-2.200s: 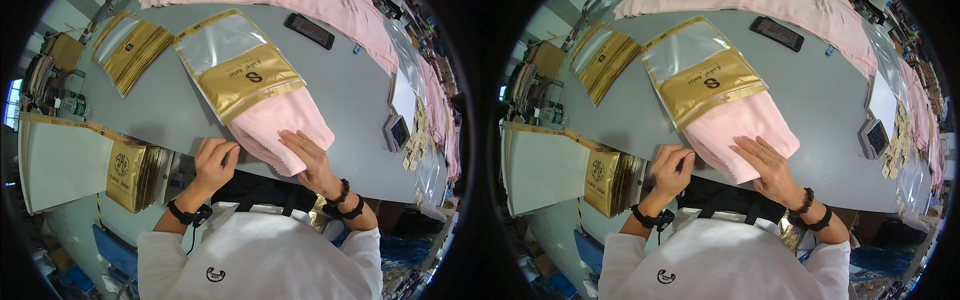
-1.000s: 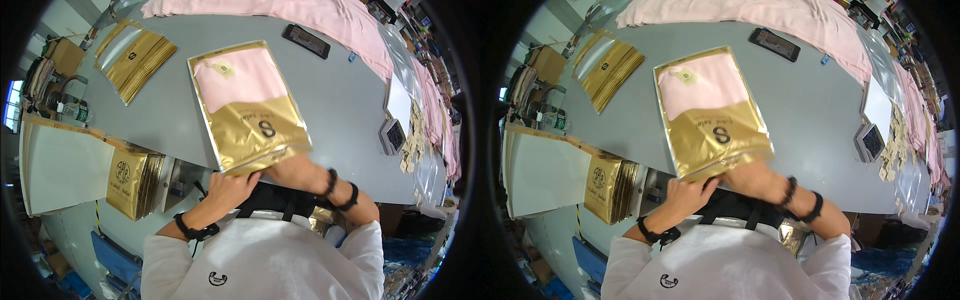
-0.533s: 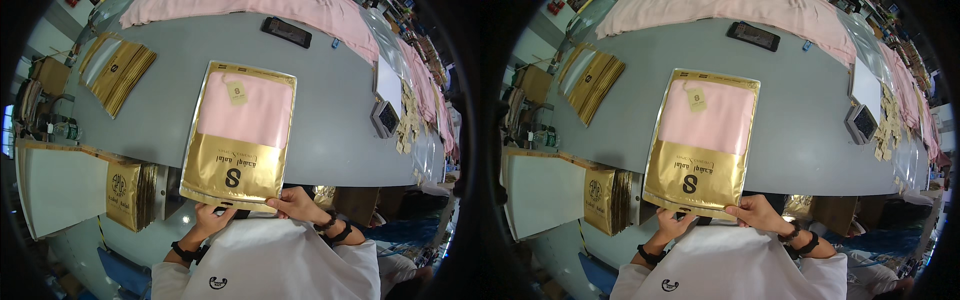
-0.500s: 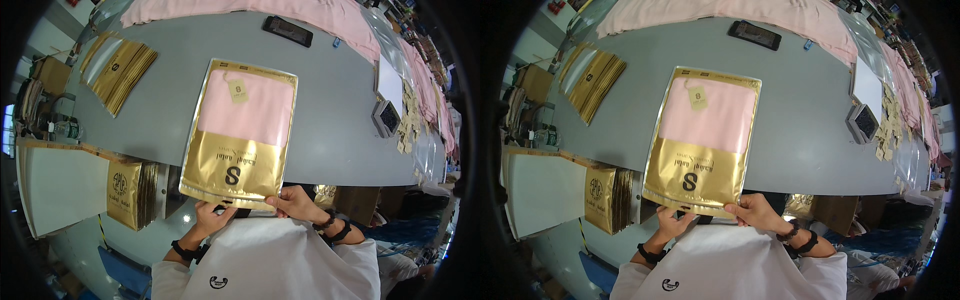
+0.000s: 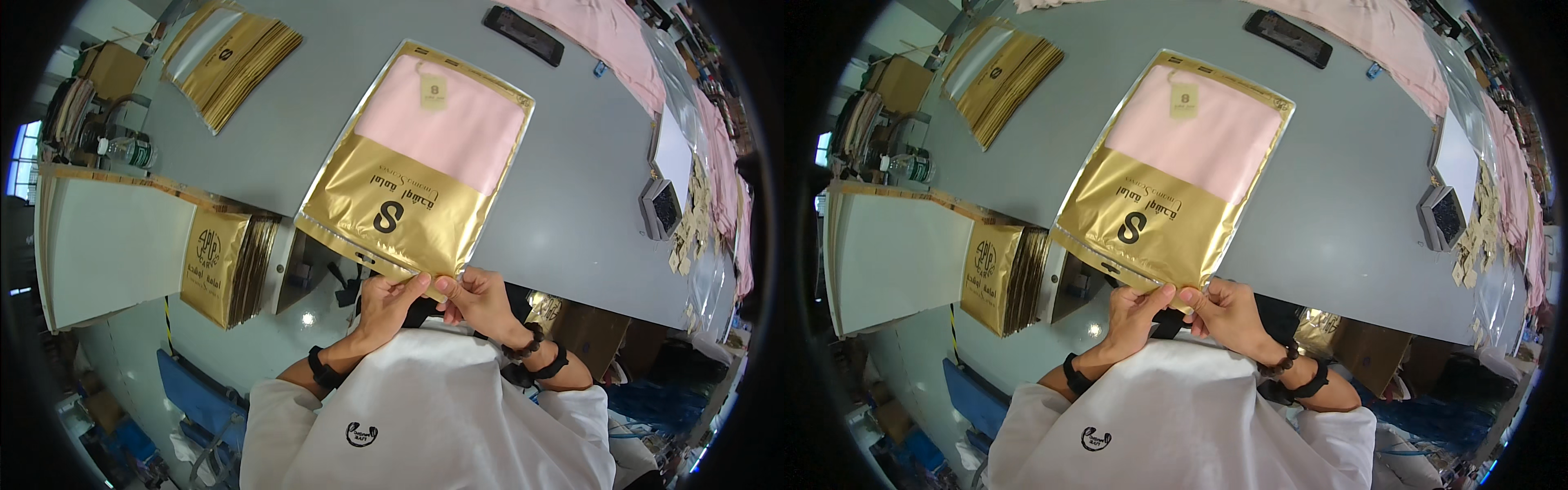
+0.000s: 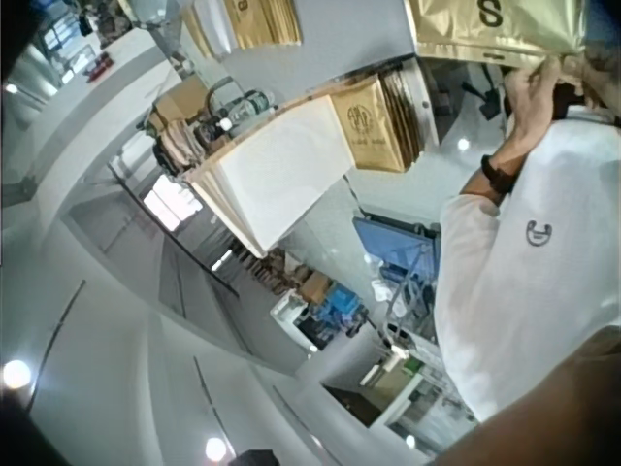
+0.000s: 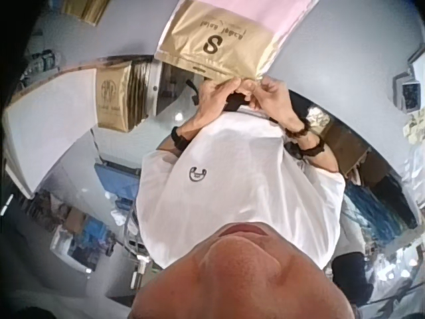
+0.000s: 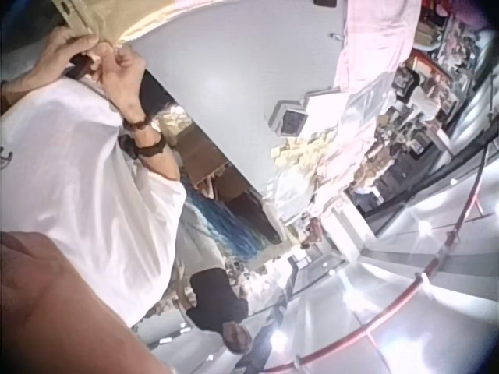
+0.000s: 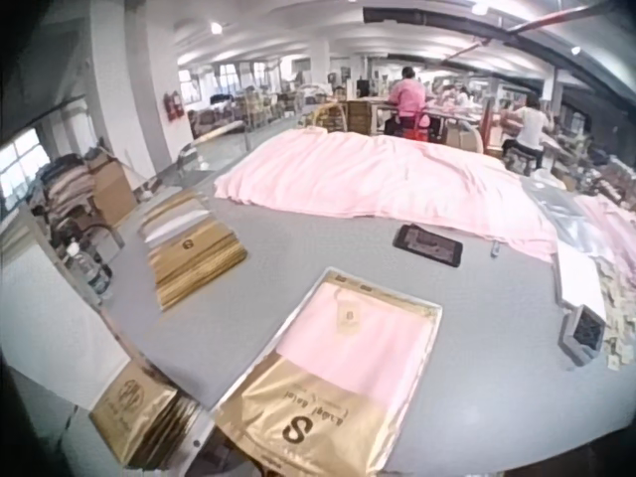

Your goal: The person folds a pink cloth on a gray table, places a size tag on it, and inserts it into a gold mailing bag. The process is repeated for multiple items, with each folded cloth being sealed in a bag and set aside.

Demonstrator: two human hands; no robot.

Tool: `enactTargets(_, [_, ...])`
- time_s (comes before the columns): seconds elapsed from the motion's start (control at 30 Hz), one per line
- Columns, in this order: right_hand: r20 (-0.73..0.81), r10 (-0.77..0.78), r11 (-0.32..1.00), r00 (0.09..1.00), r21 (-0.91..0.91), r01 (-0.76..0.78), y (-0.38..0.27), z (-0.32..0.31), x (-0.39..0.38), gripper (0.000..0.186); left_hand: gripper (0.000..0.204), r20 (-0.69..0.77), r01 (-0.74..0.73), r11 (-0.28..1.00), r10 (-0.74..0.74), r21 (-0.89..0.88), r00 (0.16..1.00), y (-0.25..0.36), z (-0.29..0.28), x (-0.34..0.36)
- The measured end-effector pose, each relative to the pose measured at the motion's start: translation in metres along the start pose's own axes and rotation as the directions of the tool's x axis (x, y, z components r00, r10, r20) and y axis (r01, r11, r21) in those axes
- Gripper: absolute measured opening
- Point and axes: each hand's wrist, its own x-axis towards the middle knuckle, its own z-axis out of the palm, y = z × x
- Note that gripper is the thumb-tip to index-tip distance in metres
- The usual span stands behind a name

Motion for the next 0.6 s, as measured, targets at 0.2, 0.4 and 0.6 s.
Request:
enactTargets(0.2, [0.014, -0.064, 0.998, 0.998, -0.016, 0.064, -0.011, 0.004, 0.005, 0.040, 0.015, -0.066, 0.014, 1.000, -0.016, -0.024, 0.998, 0.002, 0.000, 0.006])
enactTargets(0.4, [0.035, -0.014, 0.998, 0.999, -0.062, 0.016, -0.016, 0.001, 0.002, 0.037, 0.013, -0.122, 0.037, 0.996, -0.046, -0.077, 0.992, 0.000, -0.005, 0.008])
enactTargets(0.6, [0.065, 0.073, 0.989, 0.995, -0.134, -0.064, -0.022, -0.025, -0.012, 0.034, 0.009, -0.355, -0.104, 0.960, 0.005, -0.261, 0.935, 0.013, -0.042, 0.026])
